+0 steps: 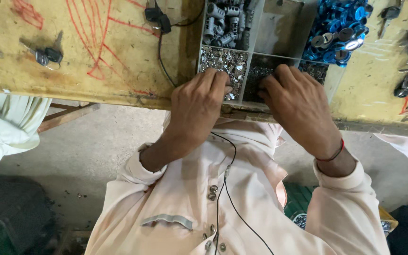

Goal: The person sits at a workbench and assembles small hardware parts by hand. They pick small metal pins and blue plastic caps from a compartment tray, fit the parts together between their fingers, and place finished assemblies back toward the tray.

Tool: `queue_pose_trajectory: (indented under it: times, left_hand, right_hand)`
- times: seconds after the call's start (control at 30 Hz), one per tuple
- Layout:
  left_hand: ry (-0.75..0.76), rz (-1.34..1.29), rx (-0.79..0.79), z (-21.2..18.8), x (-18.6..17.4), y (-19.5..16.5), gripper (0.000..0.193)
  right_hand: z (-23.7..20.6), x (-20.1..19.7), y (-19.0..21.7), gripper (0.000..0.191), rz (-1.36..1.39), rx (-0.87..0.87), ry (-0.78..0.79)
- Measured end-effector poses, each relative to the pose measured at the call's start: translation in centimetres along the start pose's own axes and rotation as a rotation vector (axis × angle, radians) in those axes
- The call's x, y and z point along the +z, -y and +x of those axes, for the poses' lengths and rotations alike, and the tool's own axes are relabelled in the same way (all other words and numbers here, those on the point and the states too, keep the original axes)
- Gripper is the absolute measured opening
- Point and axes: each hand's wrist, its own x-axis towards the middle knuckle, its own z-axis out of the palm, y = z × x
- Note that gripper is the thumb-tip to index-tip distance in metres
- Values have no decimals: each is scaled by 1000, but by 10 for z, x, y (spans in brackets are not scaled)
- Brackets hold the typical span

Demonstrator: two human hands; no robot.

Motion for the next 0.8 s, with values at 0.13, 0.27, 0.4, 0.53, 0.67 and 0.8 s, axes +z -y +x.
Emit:
queue_pose_trajectory:
  times: [0.13,0.27,0.4,0.53,0.67,0.8]
  left_hand:
    - [-3,17,3,-1,0,-2,15]
    - [-69,-47,6,1,-2,-5,16]
    - [-119,-188,36,-2,-7,-5,17]
    - [-95,-323,28,-1,-9,-5,21]
    - [-103,-342,12,-1,-8,-4,20]
    - [-103,-372,11,-2,-7,-3,17]
  right_hand:
    - [0,-1,2,14,-7,18,14]
    - [3,-5,6,15,27,23,-9]
    - [1,-4,5,15,9,25,-1]
    - [2,-2,4,15,7,38,18]
    - [4,-2,5,14,1,49,24]
    - [6,-3,6,16,8,52,14]
